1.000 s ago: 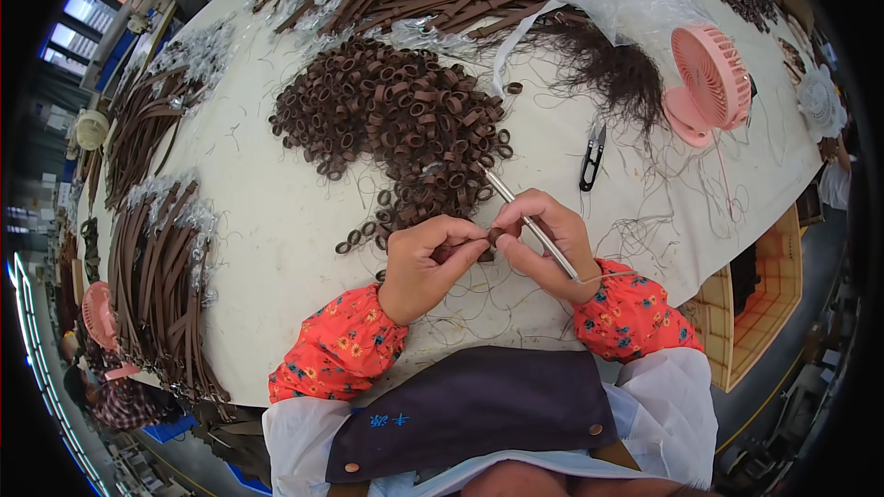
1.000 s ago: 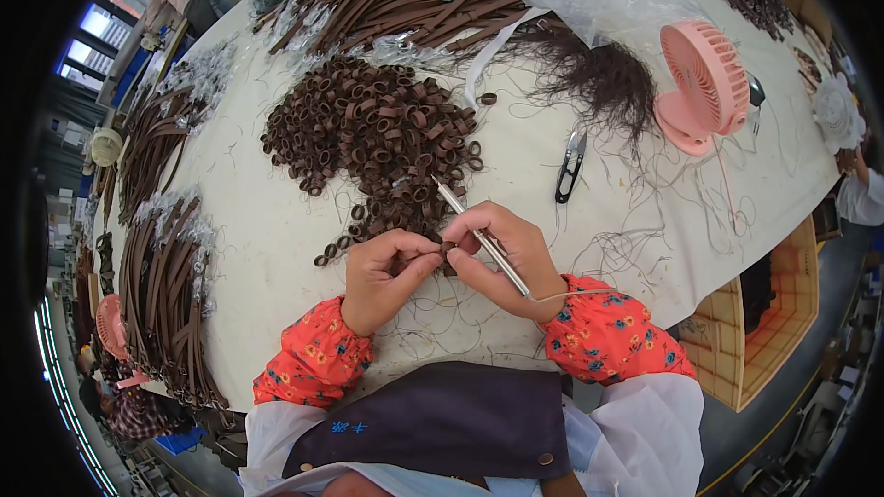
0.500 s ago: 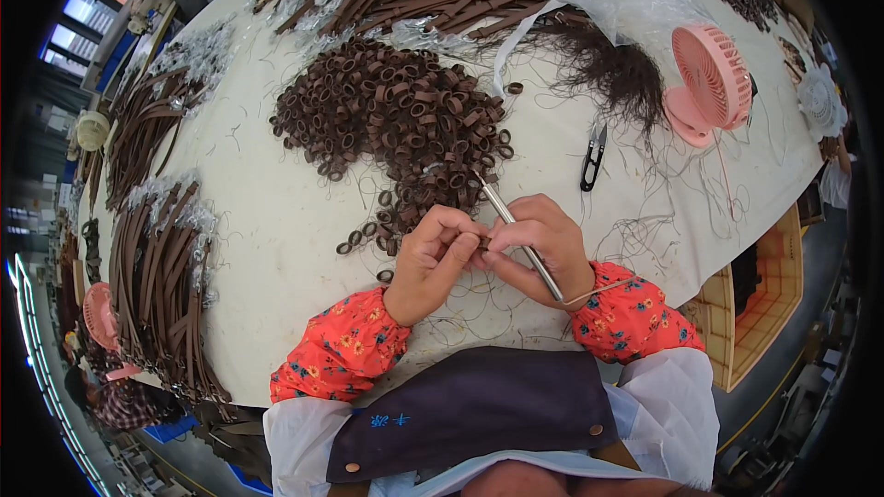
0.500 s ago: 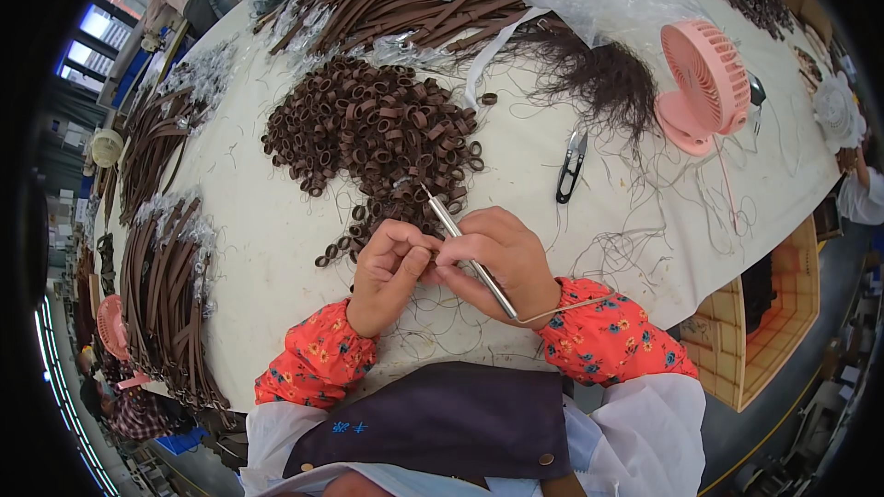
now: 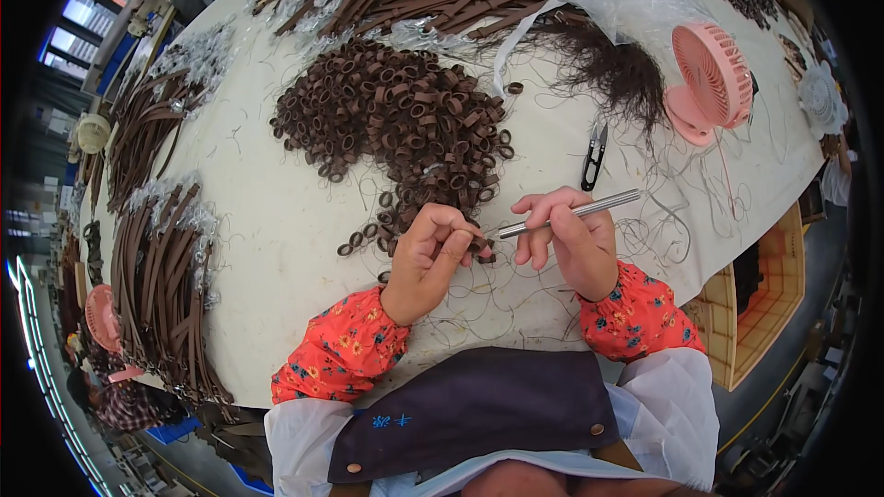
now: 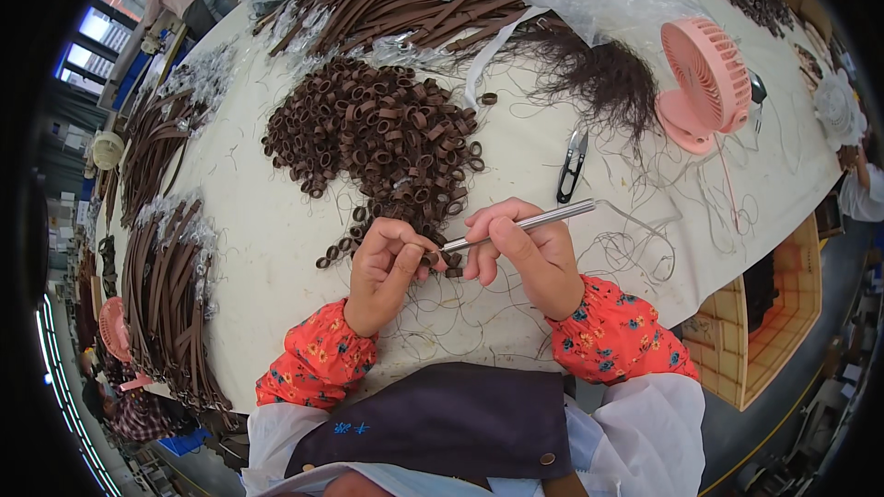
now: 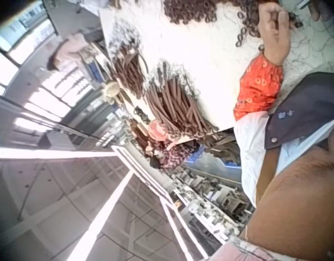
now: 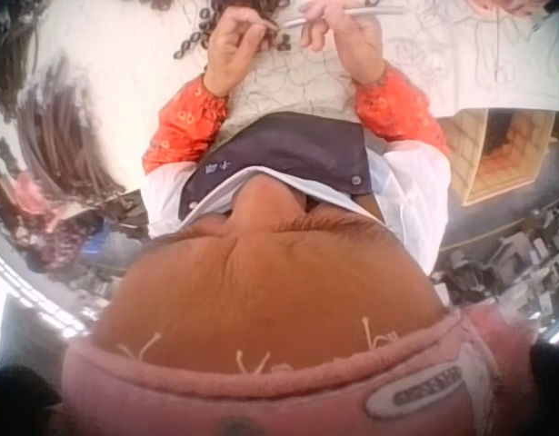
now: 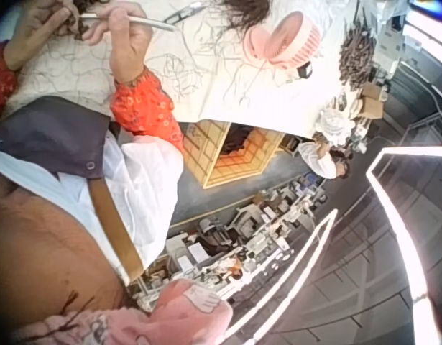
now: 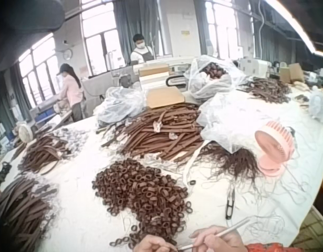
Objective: The person uses a metal rod to thread a thin wire through small brown plastic rings, forming coiled hair accessories. They repeatedly pick up a ring, insert the rod, and wind the wire to create a spiral, then place the finished piece on the table. The workspace contains piles of rings, loose wire, and completed coils.
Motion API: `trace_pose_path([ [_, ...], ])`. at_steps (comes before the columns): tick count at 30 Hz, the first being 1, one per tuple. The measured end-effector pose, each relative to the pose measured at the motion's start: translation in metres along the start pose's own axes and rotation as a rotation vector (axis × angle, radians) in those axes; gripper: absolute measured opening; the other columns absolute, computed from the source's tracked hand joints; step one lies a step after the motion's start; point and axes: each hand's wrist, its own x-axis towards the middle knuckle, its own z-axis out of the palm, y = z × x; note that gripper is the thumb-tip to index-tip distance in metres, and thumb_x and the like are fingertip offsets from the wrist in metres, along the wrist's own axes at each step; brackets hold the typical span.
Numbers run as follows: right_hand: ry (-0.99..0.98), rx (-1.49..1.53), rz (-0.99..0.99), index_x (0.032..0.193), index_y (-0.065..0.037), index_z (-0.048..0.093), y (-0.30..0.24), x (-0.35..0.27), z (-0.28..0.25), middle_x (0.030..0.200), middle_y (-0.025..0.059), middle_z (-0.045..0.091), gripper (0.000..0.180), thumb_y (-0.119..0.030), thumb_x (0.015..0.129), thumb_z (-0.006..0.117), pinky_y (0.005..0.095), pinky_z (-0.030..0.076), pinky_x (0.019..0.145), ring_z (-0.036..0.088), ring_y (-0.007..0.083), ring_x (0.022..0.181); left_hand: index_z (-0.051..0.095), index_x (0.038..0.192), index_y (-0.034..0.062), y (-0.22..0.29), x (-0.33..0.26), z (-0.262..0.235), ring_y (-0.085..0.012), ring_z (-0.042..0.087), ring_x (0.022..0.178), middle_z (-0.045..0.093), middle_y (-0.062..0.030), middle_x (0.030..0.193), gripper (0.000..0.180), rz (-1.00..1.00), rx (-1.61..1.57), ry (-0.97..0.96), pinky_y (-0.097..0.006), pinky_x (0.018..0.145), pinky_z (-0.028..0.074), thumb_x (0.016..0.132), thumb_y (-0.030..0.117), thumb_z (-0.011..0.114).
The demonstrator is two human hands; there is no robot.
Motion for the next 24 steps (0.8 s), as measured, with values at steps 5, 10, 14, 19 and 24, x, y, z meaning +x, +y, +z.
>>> trace_pose_path([
  [5, -0.005, 0.04, 0.072, 0.101, 0.004, 0.055, -0.0018, -0.0008, 0.0052, 0.07, 0.0077, 0.058, 0.032, -0.026, 0.101, 0.044, 0.0309, 0.049, 0.074, 0.061, 0.0158, 0.066, 0.046, 0.106, 0.0029, 0.0003, -0.0006, -0.0004, -0.0089, 0.06, 0.084, 0.06, -0.0071, 0.094, 0.009, 0.003, 0.021, 0.0, -0.021, 0.066, 0.045, 0.099, 0.007, 0.046],
  [10, -0.002, 0.044, 0.074, 0.102, 0.005, 0.055, -0.0017, -0.001, 0.0058, 0.073, 0.0077, 0.057, 0.031, -0.024, 0.101, 0.044, 0.0305, 0.05, 0.069, 0.06, 0.0152, 0.066, 0.046, 0.106, 0.0027, -0.0005, -0.0006, 0.0003, -0.0097, 0.061, 0.084, 0.06, -0.0073, 0.094, 0.008, -0.001, 0.0, 0.0, -0.021, 0.066, 0.045, 0.099, 0.007, 0.046],
  [14, -0.013, 0.034, 0.074, 0.103, 0.004, 0.055, -0.0016, -0.0003, 0.0057, 0.073, 0.0073, 0.057, 0.03, -0.024, 0.101, 0.044, 0.0303, 0.05, 0.069, 0.06, 0.0148, 0.067, 0.046, 0.106, 0.0026, 0.0, -0.0015, 0.0, -0.0101, 0.061, 0.084, 0.06, -0.0076, 0.095, 0.008, -0.008, -0.003, -0.001, -0.021, 0.066, 0.045, 0.099, 0.007, 0.046],
  [19, -0.007, 0.008, 0.062, 0.104, 0.004, 0.055, -0.0017, -0.0012, 0.0064, 0.072, 0.007, 0.057, 0.031, -0.024, 0.101, 0.043, 0.03, 0.05, 0.069, 0.059, 0.0147, 0.067, 0.046, 0.106, 0.0025, 0.0003, -0.0006, -0.0002, -0.0101, 0.061, 0.084, 0.06, -0.0075, 0.095, 0.008, 0.001, 0.0, -0.011, -0.021, 0.066, 0.045, 0.098, 0.007, 0.046],
  [24, 0.054, -0.135, 0.023, 0.106, 0.0, 0.055, 0.0035, -0.0022, 0.0089, 0.077, 0.0061, 0.061, 0.021, -0.019, 0.096, 0.053, 0.0299, 0.05, 0.07, 0.061, 0.0146, 0.071, 0.047, 0.105, 0.0019, 0.0009, -0.0004, 0.0025, -0.0093, 0.06, 0.08, 0.06, -0.0068, 0.093, 0.009, 0.015, 0.047, 0.027, -0.021, 0.065, 0.046, 0.098, 0.007, 0.048],
])
